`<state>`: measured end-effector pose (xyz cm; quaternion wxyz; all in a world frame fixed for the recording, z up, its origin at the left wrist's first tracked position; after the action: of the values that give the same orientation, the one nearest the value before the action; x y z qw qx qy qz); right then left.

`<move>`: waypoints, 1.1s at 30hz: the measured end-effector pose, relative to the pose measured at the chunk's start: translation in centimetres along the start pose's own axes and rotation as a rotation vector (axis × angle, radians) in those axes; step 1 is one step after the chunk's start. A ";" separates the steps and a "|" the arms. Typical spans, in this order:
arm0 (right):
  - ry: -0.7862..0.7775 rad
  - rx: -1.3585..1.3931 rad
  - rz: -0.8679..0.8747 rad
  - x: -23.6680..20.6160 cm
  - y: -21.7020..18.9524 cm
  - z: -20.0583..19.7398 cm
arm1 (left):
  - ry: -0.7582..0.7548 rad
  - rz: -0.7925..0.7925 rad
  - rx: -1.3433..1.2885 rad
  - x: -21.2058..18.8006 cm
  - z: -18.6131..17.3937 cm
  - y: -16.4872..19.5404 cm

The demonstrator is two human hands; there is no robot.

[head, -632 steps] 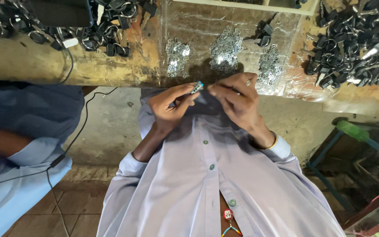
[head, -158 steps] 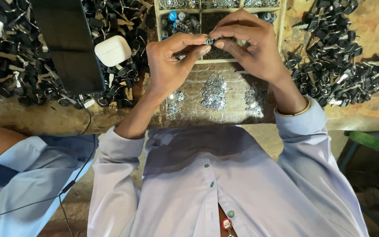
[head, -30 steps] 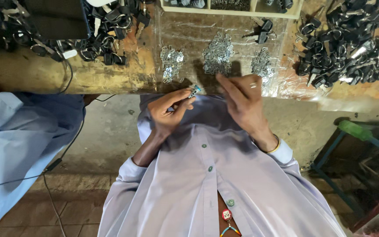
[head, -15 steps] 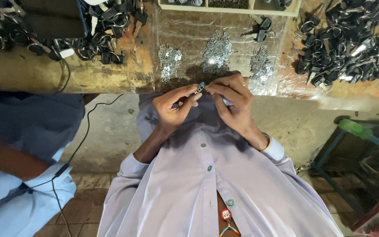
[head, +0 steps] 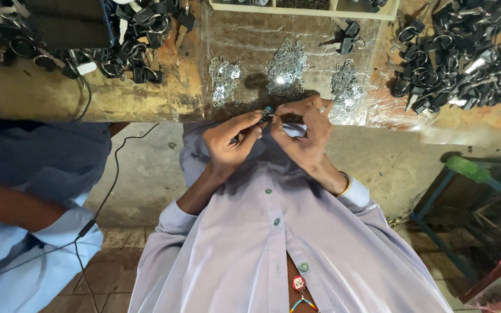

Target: The person picks small metal parts from a compartment tray on the workbench and inserts them one at a time into a small cylindrical lock body held in the other hand, pressing each part into place and repeating the cycle with successive components.

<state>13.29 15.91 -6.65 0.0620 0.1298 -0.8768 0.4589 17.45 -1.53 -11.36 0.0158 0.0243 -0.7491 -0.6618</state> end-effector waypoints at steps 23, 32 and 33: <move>-0.268 -0.279 -0.038 0.0 0.5 -0.6 | 0.101 0.000 -0.020 0.1 -2.0 0.5; -0.313 -0.311 -0.055 -0.1 0.8 -1.0 | 0.088 -0.053 -0.075 -0.2 -1.7 -0.2; -0.298 -0.333 -0.117 -0.1 0.6 -1.1 | 0.091 -0.059 -0.079 -0.2 -1.6 -0.4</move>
<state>13.22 17.19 -6.51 -0.0212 0.2347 -0.9309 0.2792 17.70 -3.17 -11.51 0.0312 0.0757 -0.7200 -0.6891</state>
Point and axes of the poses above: each hand's wrist, its own x-axis towards the middle knuckle, its own z-axis out of the palm, y = z × x, the point moved 6 cm from there along x, towards the middle knuckle, and after that the axes turned 1 degree about -x, right-handed, at the moved point
